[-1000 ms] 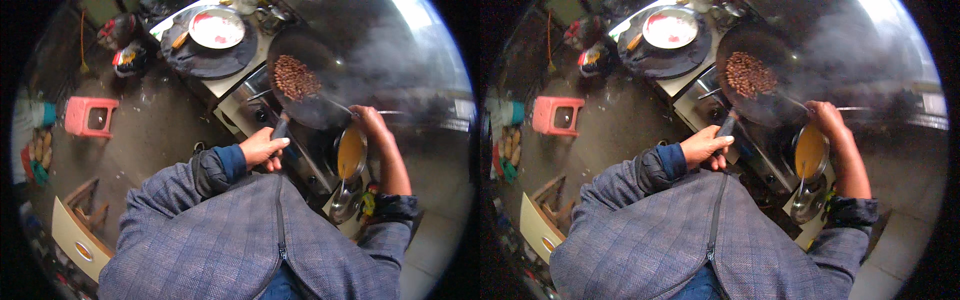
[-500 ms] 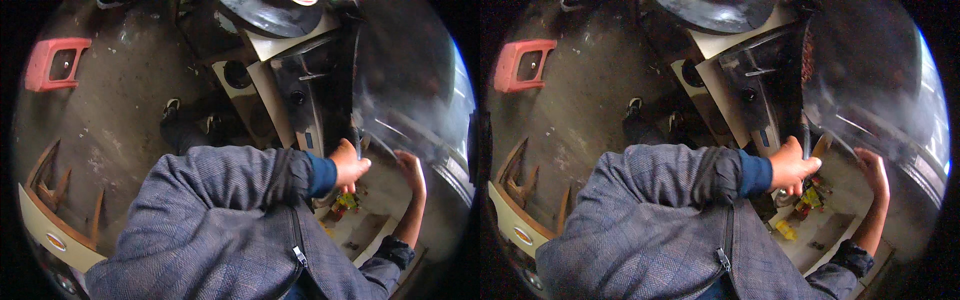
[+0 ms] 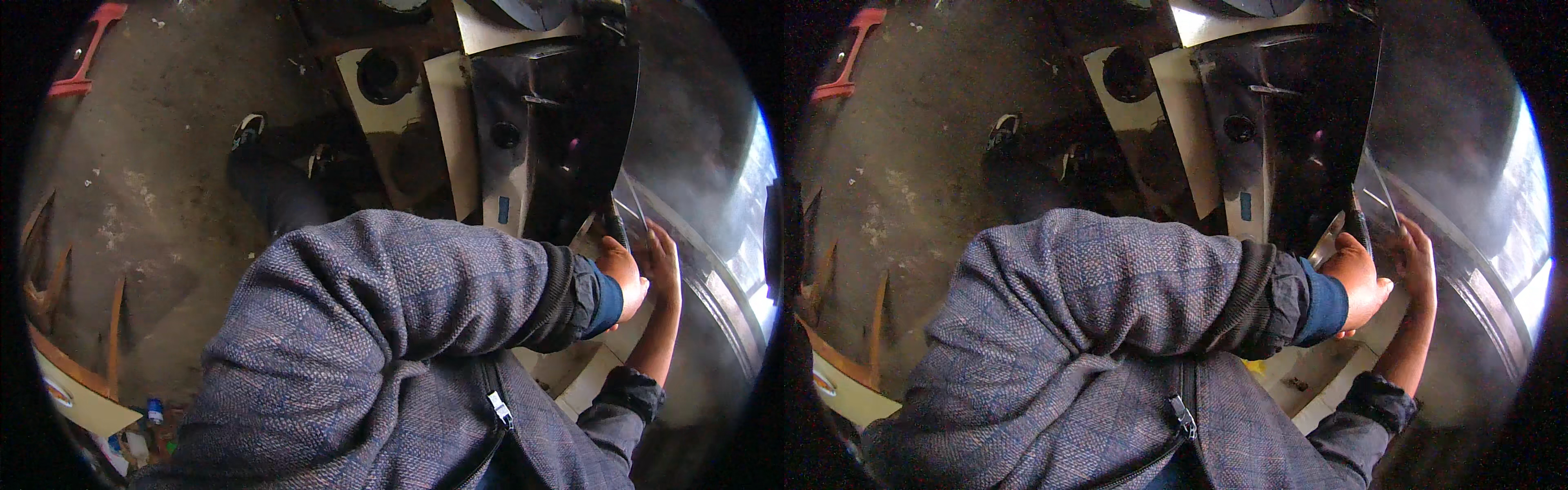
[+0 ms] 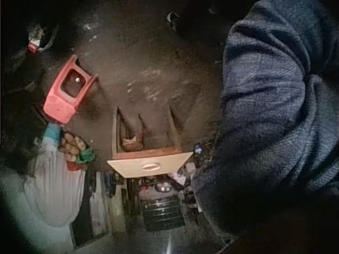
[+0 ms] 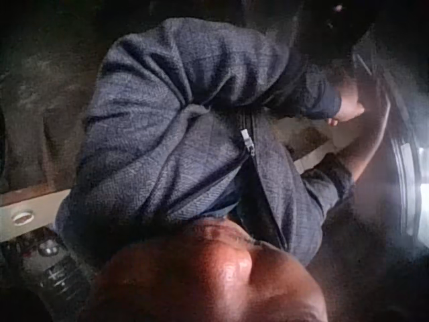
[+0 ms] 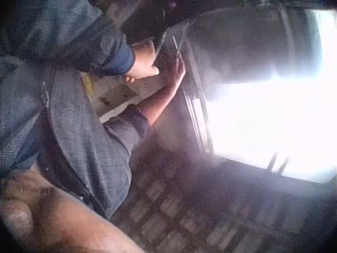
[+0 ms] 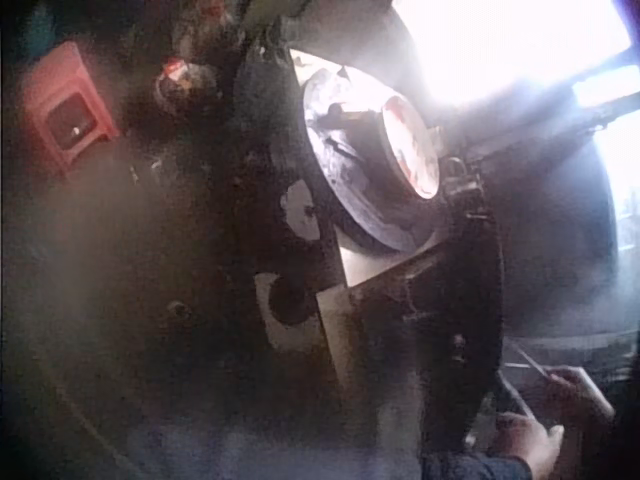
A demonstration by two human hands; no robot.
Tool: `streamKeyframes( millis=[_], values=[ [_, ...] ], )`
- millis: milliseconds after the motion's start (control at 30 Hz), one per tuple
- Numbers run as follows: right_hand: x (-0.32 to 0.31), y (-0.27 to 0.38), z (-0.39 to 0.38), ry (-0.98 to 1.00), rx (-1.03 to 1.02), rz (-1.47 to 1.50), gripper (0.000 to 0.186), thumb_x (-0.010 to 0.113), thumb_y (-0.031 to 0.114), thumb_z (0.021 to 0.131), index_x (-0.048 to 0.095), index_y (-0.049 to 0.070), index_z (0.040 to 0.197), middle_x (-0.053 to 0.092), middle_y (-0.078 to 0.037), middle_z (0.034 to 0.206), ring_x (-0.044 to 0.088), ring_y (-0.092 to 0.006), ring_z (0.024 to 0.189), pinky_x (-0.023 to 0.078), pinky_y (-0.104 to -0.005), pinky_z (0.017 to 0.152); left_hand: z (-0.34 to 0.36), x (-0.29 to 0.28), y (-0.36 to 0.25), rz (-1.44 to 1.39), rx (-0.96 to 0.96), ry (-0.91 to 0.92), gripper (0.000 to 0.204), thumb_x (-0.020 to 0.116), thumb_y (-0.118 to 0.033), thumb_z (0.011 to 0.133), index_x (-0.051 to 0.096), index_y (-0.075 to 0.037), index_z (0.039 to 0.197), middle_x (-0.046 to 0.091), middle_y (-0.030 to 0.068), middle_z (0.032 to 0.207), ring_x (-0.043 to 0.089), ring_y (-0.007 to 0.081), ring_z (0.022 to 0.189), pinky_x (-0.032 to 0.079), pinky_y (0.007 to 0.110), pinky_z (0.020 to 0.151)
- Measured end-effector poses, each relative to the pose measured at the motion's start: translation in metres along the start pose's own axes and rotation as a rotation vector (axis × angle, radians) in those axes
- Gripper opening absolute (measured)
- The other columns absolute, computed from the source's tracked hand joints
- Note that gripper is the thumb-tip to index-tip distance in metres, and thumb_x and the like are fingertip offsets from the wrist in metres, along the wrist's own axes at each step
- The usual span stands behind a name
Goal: The person stir-fries beans in a wok over a gas burner, using a metal spatula to continuously mix the contents. They add oil and a powdered seasoning during the process and continue stirring until the end of the clip.
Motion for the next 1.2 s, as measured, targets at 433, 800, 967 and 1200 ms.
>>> streamKeyframes(
  millis=[433,800,967,1200],
  values=[
    [0.065,-0.019,0.097,-0.520,-0.361,-0.408,0.033,0.069,0.026,0.100,0.071,0.011,0.129,0.075,-0.017,0.126,0.072,-0.0374,0.113,0.056,-0.0461,0.096,-0.026,-0.074,0.018,0.302,0.005,-0.162,0.034,0.065,-0.021,0.091,0.055,0.011,0.090,0.069,0.0212,0.071,0.070,0.0257,0.050,0.055,0.036,0.039],
    [-0.006,0.030,-0.038,-0.159,-0.398,-0.565,0.028,0.069,0.016,0.094,0.077,0.011,0.120,0.078,-0.016,0.111,0.074,-0.0382,0.106,0.058,-0.0470,0.094,-0.033,-0.068,0.000,0.479,0.015,-0.337,0.023,0.062,-0.021,0.100,0.053,-0.002,0.090,0.056,0.0074,0.072,0.066,0.0196,0.051,0.051,0.032,0.039],
    [0.052,0.057,-0.027,0.028,-0.501,-0.144,0.027,0.067,0.017,0.101,0.074,0.003,0.122,0.078,-0.020,0.108,0.076,-0.0363,0.105,0.058,-0.0445,0.094,-0.036,-0.072,0.001,0.583,-0.018,-0.355,0.026,0.064,-0.024,0.105,0.050,-0.003,0.100,0.057,0.0076,0.074,0.066,0.0200,0.052,0.051,0.032,0.040],
    [0.064,0.046,0.044,-0.341,-0.438,0.018,0.028,0.062,0.019,0.098,0.076,0.005,0.117,0.074,-0.029,0.107,0.072,-0.0453,0.109,0.056,-0.0532,0.091,-0.038,-0.071,0.000,0.616,-0.033,-0.417,0.027,0.064,-0.025,0.105,0.047,-0.004,0.103,0.055,0.0074,0.082,0.066,0.0189,0.055,0.052,0.031,0.041]
  ],
)
Point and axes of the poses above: each hand's wrist, its own z-axis towards the middle knuckle, its own x-axis out of the palm, y = z × x, the point moved 8 cm from there along z, towards the middle knuckle
